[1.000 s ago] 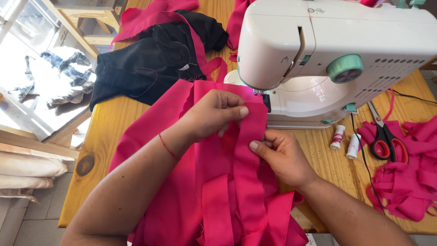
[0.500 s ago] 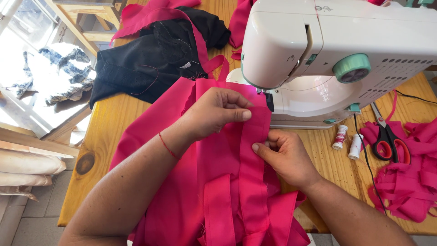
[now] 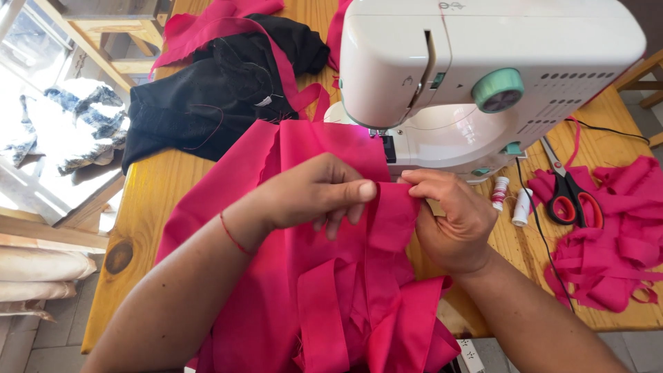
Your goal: The person aligns a piece of pink fabric on a wooden table next to a sewing machine. They use scissors to trim the edges of the fabric, cutting away excess material and loose threads.
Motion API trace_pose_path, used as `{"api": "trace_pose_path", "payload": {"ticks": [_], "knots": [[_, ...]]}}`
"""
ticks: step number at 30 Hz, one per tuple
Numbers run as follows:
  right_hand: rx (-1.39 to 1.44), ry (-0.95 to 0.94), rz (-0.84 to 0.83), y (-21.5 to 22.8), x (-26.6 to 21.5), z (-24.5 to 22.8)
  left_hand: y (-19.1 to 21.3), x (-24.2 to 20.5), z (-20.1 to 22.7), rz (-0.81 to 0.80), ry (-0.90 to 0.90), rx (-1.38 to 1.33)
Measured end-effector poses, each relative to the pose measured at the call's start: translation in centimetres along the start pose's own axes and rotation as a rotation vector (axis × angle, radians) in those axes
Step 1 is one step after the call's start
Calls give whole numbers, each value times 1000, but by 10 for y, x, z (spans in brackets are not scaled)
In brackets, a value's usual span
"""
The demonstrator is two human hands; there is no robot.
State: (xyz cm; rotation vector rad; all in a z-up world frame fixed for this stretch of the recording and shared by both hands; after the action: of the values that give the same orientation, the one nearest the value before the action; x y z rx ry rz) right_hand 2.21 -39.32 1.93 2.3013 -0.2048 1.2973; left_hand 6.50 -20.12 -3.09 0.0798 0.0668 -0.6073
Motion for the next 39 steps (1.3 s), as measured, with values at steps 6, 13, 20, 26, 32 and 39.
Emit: {"api": "trace_pose_path", "payload": {"ticks": [6,13,20,26,32,39], "knots": [[-82,412,52,6,-3,-23,-25,20,-53,150,62,-238],[-242,531,-64,2,8,-48,-33,24,-107,278,97,-401],[-744,-473,-351,127,5,93,-16,12,-63,550,41,-248],[-1152,-908,-614,203,-64,242,-3,0,-31,641,-130,-244],[-1258,-1098,-805,206,-56,249,-6,1,-40,537,-274,-396],[-1323,-1033,-910,257,-70,291,-14,-1,-33,481,-206,-429]]}}
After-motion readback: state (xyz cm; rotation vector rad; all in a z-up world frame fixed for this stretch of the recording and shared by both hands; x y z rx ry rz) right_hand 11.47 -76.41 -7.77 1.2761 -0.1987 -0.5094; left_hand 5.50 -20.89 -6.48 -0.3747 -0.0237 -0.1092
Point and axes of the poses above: each hand's wrist, its own x-axis towards the middle knuckle, its own y-axis out of the back of the hand, z = x × y, the point moved 10 cm from there along x, towards the middle knuckle, and after that the axes turned 5 degrees about z, right-handed, at the moved point
